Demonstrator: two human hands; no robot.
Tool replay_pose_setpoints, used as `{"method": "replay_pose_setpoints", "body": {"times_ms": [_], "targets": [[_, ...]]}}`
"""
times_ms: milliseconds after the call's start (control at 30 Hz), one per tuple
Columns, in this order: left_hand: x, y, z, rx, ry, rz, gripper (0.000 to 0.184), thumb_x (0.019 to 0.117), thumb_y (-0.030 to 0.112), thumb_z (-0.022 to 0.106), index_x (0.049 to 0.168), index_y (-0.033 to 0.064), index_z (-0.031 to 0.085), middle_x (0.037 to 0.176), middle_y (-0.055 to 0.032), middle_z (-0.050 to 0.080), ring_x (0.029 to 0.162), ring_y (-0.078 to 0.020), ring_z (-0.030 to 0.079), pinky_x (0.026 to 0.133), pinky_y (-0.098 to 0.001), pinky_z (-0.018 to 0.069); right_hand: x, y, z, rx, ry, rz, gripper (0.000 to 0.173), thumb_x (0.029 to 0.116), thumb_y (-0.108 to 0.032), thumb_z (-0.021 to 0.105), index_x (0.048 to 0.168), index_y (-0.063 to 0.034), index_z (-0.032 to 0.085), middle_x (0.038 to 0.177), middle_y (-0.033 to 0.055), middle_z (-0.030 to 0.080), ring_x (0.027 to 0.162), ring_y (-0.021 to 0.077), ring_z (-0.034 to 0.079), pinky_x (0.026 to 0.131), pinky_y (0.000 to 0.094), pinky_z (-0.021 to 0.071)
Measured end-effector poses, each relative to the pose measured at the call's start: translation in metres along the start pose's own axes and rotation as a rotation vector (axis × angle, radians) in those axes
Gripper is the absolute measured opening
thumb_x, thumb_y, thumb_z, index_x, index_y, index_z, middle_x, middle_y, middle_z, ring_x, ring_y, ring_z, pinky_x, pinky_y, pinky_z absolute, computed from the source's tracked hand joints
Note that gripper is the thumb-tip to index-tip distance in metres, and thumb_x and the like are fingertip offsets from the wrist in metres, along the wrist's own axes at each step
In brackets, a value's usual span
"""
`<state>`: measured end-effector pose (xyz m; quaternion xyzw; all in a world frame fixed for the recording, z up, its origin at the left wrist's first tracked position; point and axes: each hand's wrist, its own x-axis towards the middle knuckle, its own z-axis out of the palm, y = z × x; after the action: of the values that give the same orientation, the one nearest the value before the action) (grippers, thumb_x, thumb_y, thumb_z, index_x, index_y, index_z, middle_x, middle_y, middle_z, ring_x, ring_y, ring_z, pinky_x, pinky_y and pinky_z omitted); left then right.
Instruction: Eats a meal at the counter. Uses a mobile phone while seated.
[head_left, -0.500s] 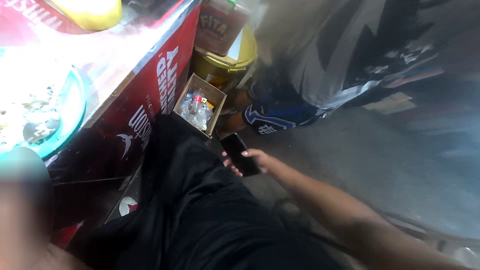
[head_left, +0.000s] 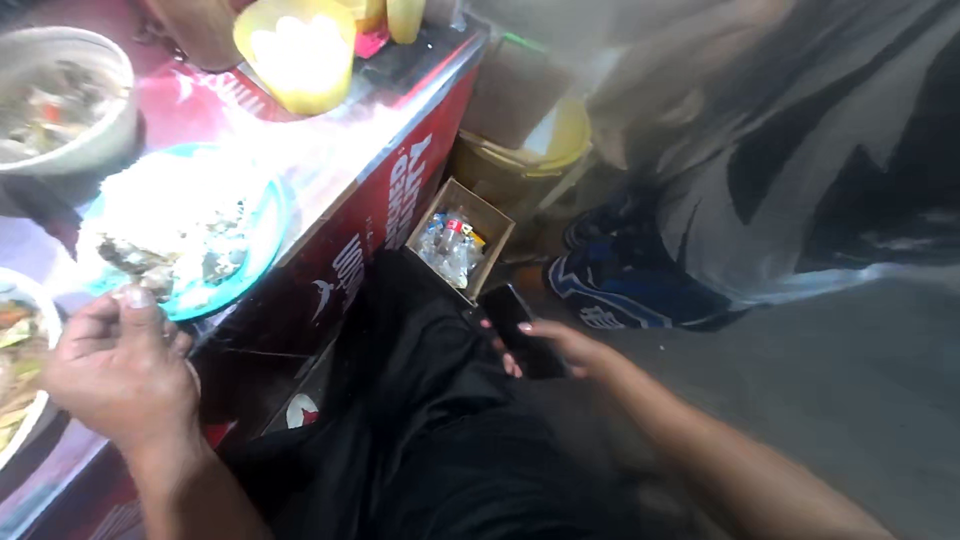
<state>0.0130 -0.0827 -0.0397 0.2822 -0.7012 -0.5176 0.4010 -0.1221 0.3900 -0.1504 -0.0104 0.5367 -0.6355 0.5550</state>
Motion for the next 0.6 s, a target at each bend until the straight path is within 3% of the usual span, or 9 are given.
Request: {"method": "replay_pose_setpoints", "body": {"times_ms": [133,233,400,533,600], "targets": [[0.001,-0.006,0.001,0.041,0.004,0.036,0.005,0.1016,0.017,0.062,0.101,0.0125,0.064,0.072,0.0107,0.06,0.051,-0.0013,0.052,0.046,-0.0193,0.0462,0.017,0.03,0.016,0.372,-0.098,-0.209,0.062,0.0887,-0.048,0.067,0.141,-0.0154,0.062,0.12,0.0131,0.071,0.095,0.0219,0.073,0.079,0.0399,0.0632],[0.0,-0.005,0.003,0.089,0.021,0.035,0.01,0.1016,0.018,0.062,0.104,0.0082,0.066,0.075,0.0083,0.063,0.053,-0.0017,0.055,0.047,-0.0197,0.0485,0.04,0.037,0.047,0.598,-0.18,-0.253,0.059,0.0884,-0.043,0.069,0.139,-0.0122,0.063,0.118,0.0152,0.071,0.097,0.0217,0.073,0.079,0.0384,0.0635],[0.001,-0.004,0.003,-0.009,0.043,0.015,0.008,0.1019,0.012,0.061,0.1,0.0061,0.066,0.07,0.0057,0.062,0.049,-0.0033,0.052,0.043,-0.019,0.0452,0.055,0.038,0.054,0.741,-0.244,-0.358,0.065,0.0871,-0.038,0.073,0.144,-0.0105,0.059,0.125,0.0174,0.069,0.103,0.0239,0.073,0.084,0.0403,0.0631],[-0.002,-0.005,0.006,0.023,0.06,0.019,0.008,0.1013,0.012,0.061,0.1,0.0067,0.066,0.069,0.0063,0.061,0.048,-0.0028,0.051,0.043,-0.0189,0.044,0.065,0.036,0.065,0.777,-0.142,-0.377,0.064,0.0804,-0.036,0.075,0.138,-0.0117,0.062,0.128,0.0136,0.069,0.101,0.0198,0.073,0.077,0.0346,0.0632],[-0.003,-0.006,0.004,0.065,0.061,0.012,0.011,0.1019,0.015,0.061,0.104,0.0061,0.067,0.074,0.0052,0.063,0.05,-0.0032,0.052,0.045,-0.0195,0.0456,0.059,0.033,0.055,0.677,-0.154,-0.302,0.062,0.0865,-0.038,0.071,0.142,-0.0118,0.059,0.126,0.0149,0.069,0.1,0.0217,0.073,0.077,0.0381,0.0638]]}}
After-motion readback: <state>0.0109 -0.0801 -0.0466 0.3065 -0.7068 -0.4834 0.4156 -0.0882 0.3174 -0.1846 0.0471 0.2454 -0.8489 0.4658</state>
